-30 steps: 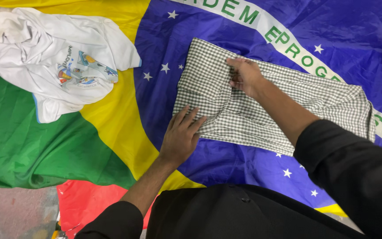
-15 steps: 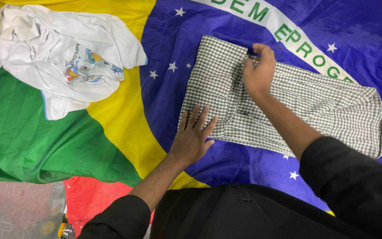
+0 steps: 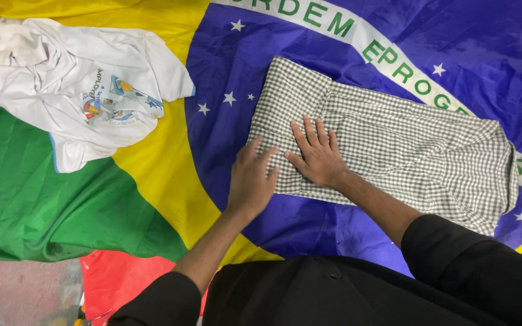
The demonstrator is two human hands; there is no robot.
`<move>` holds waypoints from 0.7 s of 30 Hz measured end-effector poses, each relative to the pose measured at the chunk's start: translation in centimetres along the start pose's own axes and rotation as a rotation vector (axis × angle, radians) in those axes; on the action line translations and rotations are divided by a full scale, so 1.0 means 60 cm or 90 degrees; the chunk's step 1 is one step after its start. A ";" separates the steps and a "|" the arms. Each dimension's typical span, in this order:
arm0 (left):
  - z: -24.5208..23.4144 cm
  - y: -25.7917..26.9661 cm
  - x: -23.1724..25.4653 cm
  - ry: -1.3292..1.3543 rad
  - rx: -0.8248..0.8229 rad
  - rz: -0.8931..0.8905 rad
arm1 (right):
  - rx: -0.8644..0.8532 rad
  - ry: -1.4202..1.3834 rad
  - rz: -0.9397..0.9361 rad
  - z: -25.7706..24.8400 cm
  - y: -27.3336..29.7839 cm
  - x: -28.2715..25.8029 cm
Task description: The person folds a checkered shirt and a white long-sleeved shirt on a Brazilian flag spread on the floor. The person smooths and aligns each garment, folds sleeves and sides, then stacks the folded shirts together.
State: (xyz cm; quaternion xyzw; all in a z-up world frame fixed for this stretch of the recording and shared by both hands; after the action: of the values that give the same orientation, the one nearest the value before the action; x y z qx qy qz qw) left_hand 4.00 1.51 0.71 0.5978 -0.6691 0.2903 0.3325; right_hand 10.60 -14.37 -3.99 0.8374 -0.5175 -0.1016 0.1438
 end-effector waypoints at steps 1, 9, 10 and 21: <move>-0.012 -0.015 -0.019 0.048 0.061 -0.069 | -0.015 -0.003 0.002 0.003 -0.002 0.002; -0.005 -0.146 -0.094 0.195 0.060 -0.276 | -0.104 -0.350 0.097 -0.084 -0.006 -0.001; -0.010 -0.153 -0.077 0.221 0.070 -0.228 | -0.097 -0.432 0.147 -0.098 0.000 0.002; 0.093 -0.033 0.194 0.476 -0.124 0.053 | 0.095 -0.911 0.535 -0.096 0.170 0.157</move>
State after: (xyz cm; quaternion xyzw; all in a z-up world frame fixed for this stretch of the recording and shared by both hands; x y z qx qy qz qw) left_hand 4.67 -10.20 6.51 0.3884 -0.5501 0.4364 0.5967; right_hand 8.09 -26.36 4.76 0.3150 -0.7590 -0.5122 -0.2498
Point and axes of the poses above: each hand's wrist, its own y-axis away from the middle knuckle, its own z-axis out of the palm, x = y × z, the point moved 9 cm from there along -y, towards the middle knuckle, and after that the axes turned 13 degrees about y, right-handed, at the moved point
